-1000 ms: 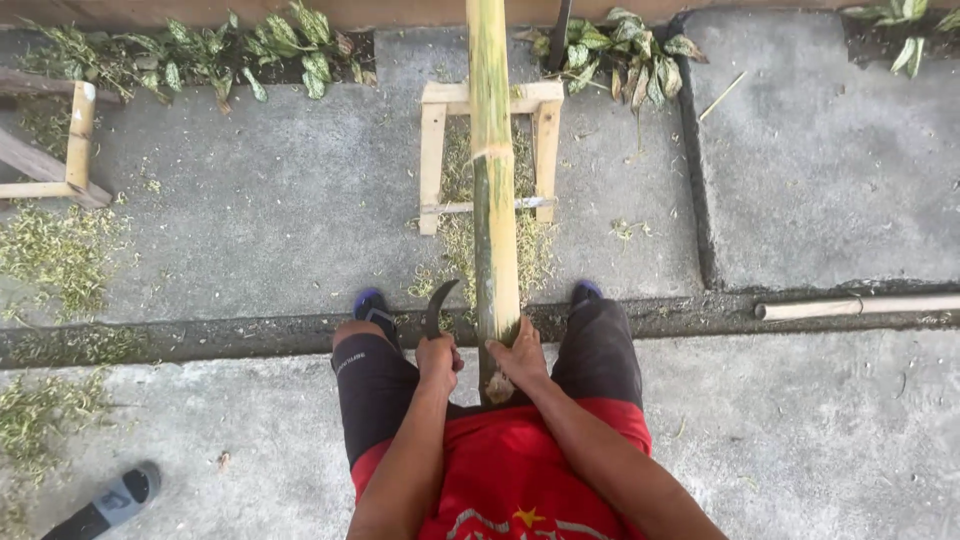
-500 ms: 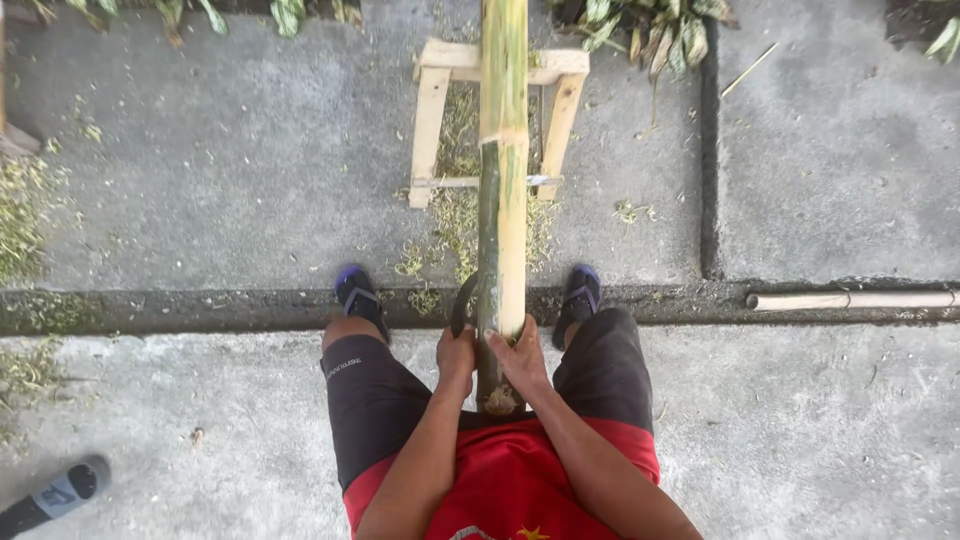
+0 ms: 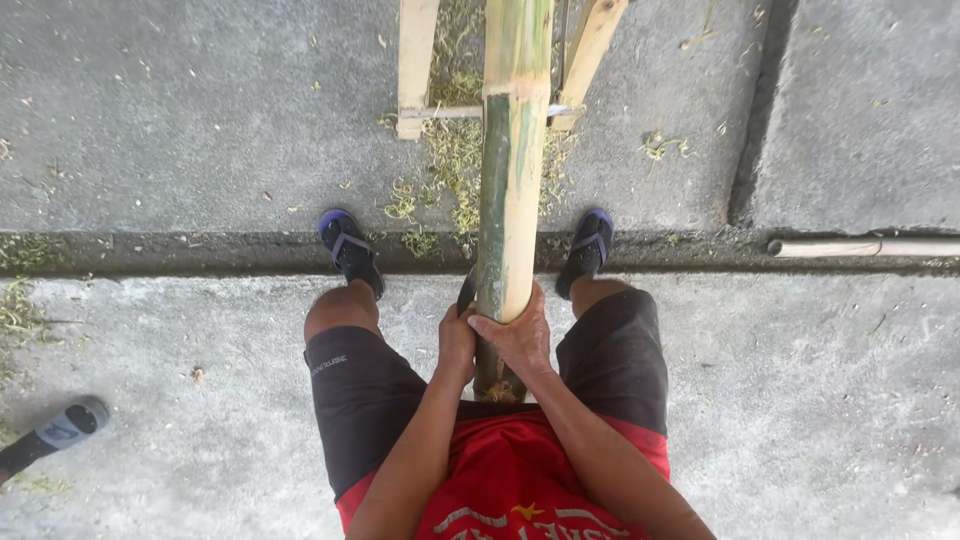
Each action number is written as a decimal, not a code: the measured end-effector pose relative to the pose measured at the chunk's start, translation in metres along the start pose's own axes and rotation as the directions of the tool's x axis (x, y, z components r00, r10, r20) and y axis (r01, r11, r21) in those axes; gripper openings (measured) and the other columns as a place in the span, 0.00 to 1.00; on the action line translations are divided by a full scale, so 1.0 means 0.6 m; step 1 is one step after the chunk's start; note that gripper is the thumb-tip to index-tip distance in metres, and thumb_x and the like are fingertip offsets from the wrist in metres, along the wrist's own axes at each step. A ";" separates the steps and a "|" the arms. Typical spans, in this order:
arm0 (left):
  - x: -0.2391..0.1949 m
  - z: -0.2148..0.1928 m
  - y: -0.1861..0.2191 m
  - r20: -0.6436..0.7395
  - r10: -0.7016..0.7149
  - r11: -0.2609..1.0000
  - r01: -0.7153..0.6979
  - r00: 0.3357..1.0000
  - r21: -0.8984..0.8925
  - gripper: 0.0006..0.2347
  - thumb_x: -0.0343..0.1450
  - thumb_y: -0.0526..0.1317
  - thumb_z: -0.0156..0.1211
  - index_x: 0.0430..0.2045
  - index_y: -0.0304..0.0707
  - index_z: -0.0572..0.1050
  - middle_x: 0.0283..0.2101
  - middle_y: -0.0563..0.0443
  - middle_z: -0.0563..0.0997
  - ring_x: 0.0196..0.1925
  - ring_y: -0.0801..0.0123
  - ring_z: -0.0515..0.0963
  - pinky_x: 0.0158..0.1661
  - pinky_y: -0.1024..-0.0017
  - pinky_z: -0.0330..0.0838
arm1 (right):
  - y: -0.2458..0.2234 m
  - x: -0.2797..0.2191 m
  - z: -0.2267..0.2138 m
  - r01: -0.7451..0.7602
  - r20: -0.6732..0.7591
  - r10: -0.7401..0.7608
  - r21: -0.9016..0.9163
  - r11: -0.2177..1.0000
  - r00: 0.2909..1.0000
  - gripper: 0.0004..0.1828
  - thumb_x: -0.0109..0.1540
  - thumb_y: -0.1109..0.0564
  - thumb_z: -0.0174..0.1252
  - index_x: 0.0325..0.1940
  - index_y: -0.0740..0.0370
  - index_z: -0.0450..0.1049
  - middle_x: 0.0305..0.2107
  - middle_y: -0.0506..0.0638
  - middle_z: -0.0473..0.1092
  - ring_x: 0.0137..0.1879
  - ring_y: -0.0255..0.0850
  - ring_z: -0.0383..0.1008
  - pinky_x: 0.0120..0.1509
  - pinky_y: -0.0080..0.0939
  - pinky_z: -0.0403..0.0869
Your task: Scraping the outer layer and shaping a piece of green bamboo using a curved blade sickle.
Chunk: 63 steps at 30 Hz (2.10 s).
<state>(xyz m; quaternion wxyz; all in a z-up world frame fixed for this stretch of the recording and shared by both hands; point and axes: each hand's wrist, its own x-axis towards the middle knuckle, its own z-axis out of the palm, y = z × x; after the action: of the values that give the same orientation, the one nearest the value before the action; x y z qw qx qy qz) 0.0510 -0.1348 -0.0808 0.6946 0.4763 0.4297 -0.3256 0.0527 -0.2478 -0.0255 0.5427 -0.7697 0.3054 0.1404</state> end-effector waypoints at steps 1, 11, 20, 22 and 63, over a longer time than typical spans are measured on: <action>-0.011 0.005 0.011 -0.022 -0.013 1.000 0.013 1.000 -0.012 0.12 0.75 0.41 0.51 0.48 0.32 0.73 0.43 0.40 0.80 0.44 0.60 0.80 0.46 0.61 0.75 | -0.009 0.001 -0.004 -0.045 0.027 0.046 -0.016 0.999 0.999 0.60 0.45 0.49 0.78 0.71 0.65 0.49 0.51 0.57 0.72 0.56 0.46 0.76 0.60 0.43 0.77; -0.059 0.038 0.009 -0.252 0.162 0.938 -0.070 0.954 0.339 0.11 0.74 0.42 0.53 0.42 0.31 0.75 0.38 0.39 0.81 0.41 0.58 0.80 0.44 0.58 0.72 | 0.054 0.056 -0.062 -0.191 0.377 0.033 0.391 0.900 0.926 0.62 0.44 0.60 0.78 0.75 0.61 0.48 0.56 0.54 0.69 0.61 0.45 0.72 0.67 0.45 0.74; -0.056 0.036 0.004 -0.255 0.265 0.790 -0.058 0.930 0.611 0.14 0.75 0.47 0.51 0.45 0.36 0.75 0.36 0.37 0.82 0.42 0.48 0.81 0.46 0.54 0.70 | 0.075 0.066 -0.065 -0.241 0.438 0.020 0.454 0.858 0.899 0.60 0.42 0.59 0.80 0.73 0.61 0.54 0.55 0.52 0.70 0.62 0.45 0.71 0.69 0.45 0.72; -0.054 0.032 -0.003 -0.240 0.279 0.796 -0.084 0.930 0.599 0.15 0.75 0.47 0.51 0.45 0.35 0.75 0.36 0.37 0.82 0.42 0.48 0.81 0.46 0.54 0.70 | 0.074 0.062 -0.065 -0.221 0.434 -0.001 0.461 0.860 0.901 0.59 0.42 0.59 0.80 0.73 0.62 0.55 0.56 0.53 0.70 0.63 0.45 0.71 0.69 0.45 0.72; -0.208 -0.145 -0.037 0.072 0.496 0.846 -0.463 0.865 -0.265 0.17 0.74 0.53 0.57 0.33 0.36 0.71 0.19 0.50 0.73 0.13 0.71 0.67 0.15 0.69 0.65 | 0.205 0.035 -0.106 0.369 -0.038 -0.427 -0.439 0.819 0.903 0.16 0.68 0.47 0.55 0.44 0.55 0.85 0.40 0.57 0.81 0.43 0.46 0.80 0.53 0.48 0.79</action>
<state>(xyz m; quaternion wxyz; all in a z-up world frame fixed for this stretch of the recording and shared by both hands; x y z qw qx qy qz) -0.0454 -0.0547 0.0086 0.8341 0.4579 0.2837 -0.1191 -0.0148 -0.3407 -0.1055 0.3590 -0.9228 0.1357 0.0340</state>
